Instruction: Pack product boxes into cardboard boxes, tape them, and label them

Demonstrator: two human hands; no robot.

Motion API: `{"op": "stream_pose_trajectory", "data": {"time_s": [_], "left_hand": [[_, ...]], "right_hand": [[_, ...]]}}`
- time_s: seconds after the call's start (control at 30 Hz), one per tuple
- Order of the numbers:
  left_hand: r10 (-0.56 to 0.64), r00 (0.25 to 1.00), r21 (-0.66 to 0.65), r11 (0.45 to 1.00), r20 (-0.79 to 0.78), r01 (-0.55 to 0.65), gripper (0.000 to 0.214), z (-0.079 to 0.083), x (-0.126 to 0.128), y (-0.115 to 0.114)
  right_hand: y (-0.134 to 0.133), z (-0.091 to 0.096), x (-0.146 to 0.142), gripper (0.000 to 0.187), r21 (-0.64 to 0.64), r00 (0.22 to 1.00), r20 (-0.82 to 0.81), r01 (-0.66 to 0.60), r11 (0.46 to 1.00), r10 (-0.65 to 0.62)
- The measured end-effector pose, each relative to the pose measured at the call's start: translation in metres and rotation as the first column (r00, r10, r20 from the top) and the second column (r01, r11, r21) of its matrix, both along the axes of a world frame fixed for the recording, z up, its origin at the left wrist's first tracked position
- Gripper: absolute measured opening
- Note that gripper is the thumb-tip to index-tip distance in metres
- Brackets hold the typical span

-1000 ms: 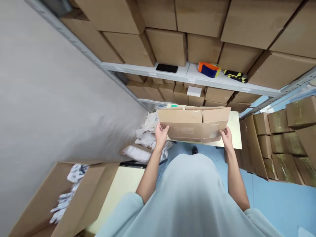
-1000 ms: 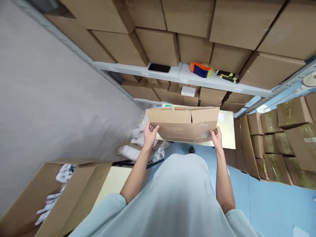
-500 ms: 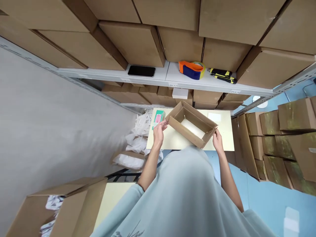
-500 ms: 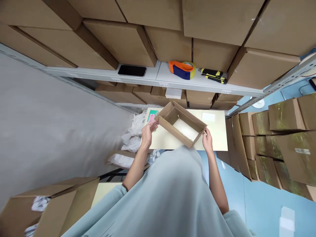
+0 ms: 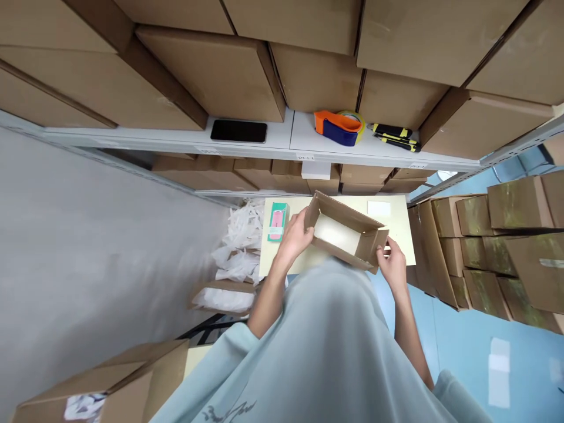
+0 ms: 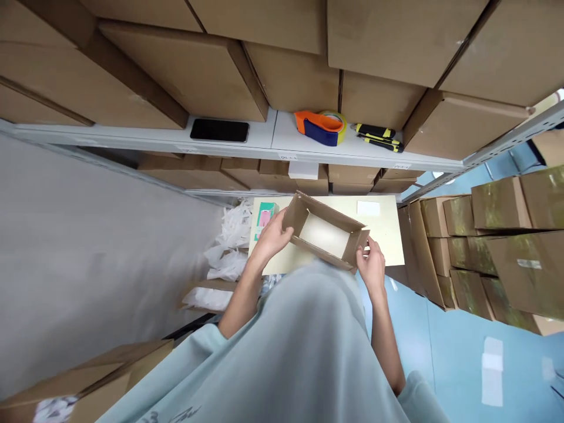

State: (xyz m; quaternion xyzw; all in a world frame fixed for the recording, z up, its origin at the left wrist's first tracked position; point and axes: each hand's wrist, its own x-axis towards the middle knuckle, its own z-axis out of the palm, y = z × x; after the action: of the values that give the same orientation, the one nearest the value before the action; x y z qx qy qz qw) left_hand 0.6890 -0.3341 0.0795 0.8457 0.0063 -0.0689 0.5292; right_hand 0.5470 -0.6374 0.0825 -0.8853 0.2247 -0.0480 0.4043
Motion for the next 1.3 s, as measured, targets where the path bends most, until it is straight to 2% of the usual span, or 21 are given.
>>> {"op": "stream_pose_trajectory", "data": {"time_s": [0.1,0.2,0.3,0.37,0.5,0.6,0.63,0.7,0.77,0.8,0.87,0.93,1.0,1.07,1.13,1.23,1.3], "left_hand": [[-0.187,0.975,0.146,0.968,-0.117,0.203,0.096,0.015,-0.017,0.027],[-0.342,0.912,0.271,0.877,-0.227,0.397,0.105,0.031,-0.032,0.05],[-0.504,0.825,0.258,0.786,-0.256,0.561,0.108,0.034,-0.042,0.061],[-0.564,0.792,0.236,0.757,-0.235,0.609,0.105,0.03,-0.046,0.062],[-0.556,0.81,0.242,0.773,-0.187,0.587,0.087,0.016,-0.052,0.059],[-0.588,0.791,0.267,0.745,-0.17,0.612,0.103,0.006,-0.053,0.058],[-0.603,0.782,0.286,0.731,-0.156,0.62,0.104,0.002,-0.052,0.058],[-0.606,0.791,0.339,0.728,-0.089,0.596,0.087,-0.005,-0.051,0.056],[-0.567,0.824,0.377,0.765,0.01,0.522,0.068,-0.013,-0.049,0.052],[-0.532,0.845,0.38,0.794,0.058,0.475,0.066,-0.016,-0.047,0.049],[-0.446,0.885,0.355,0.855,0.131,0.379,0.08,-0.022,-0.041,0.043],[-0.362,0.914,0.325,0.9,0.182,0.291,0.111,-0.027,-0.031,0.038],[-0.329,0.916,0.314,0.916,0.23,0.25,0.136,-0.029,-0.018,0.035],[-0.366,0.889,0.319,0.907,0.275,0.275,0.147,-0.03,-0.002,0.034],[-0.438,0.846,0.318,0.884,0.303,0.344,0.15,-0.031,0.015,0.034],[-0.518,0.792,0.284,0.851,0.324,0.441,0.143,-0.032,0.036,0.033],[-0.52,0.784,0.257,0.853,0.339,0.454,0.129,-0.034,0.044,0.033]], "right_hand": [[0.008,0.007,0.008,0.051,-0.136,0.999,0.025,-0.034,0.99,0.038],[0.015,0.012,0.022,0.052,-0.27,0.998,0.018,-0.046,0.962,0.053],[0.023,0.014,0.037,0.052,-0.347,0.997,0.005,-0.066,0.935,0.072],[0.03,0.015,0.043,0.052,-0.369,0.996,-0.012,-0.09,0.925,0.092],[0.044,0.014,0.041,0.05,-0.28,0.978,-0.029,-0.205,0.938,0.205],[0.045,0.015,0.026,0.056,-0.198,0.955,-0.024,-0.296,0.935,0.297],[0.044,0.017,0.018,0.06,-0.188,0.954,-0.027,-0.298,0.936,0.298],[0.038,0.021,0.003,0.066,-0.172,0.963,-0.037,-0.268,0.948,0.265],[0.031,0.025,-0.009,0.071,-0.148,0.976,-0.041,-0.218,0.965,0.214],[0.028,0.026,-0.013,0.072,-0.134,0.982,-0.042,-0.19,0.973,0.186],[0.025,0.024,-0.015,0.071,-0.096,0.991,-0.035,-0.131,0.987,0.128],[0.024,0.018,-0.01,0.068,-0.062,0.997,-0.005,-0.078,0.995,0.078],[0.024,0.009,-0.001,0.067,-0.039,0.997,0.015,-0.076,0.996,0.076],[0.023,-0.001,0.008,0.068,-0.015,0.993,0.004,-0.115,0.993,0.115],[0.024,-0.011,0.014,0.069,0.003,0.992,-0.009,-0.127,0.992,0.127],[0.027,-0.026,0.017,0.078,-0.022,0.999,0.042,-0.024,0.999,0.025],[0.03,-0.034,0.016,0.091,-0.031,0.995,0.09,0.044,0.999,-0.041]]}}
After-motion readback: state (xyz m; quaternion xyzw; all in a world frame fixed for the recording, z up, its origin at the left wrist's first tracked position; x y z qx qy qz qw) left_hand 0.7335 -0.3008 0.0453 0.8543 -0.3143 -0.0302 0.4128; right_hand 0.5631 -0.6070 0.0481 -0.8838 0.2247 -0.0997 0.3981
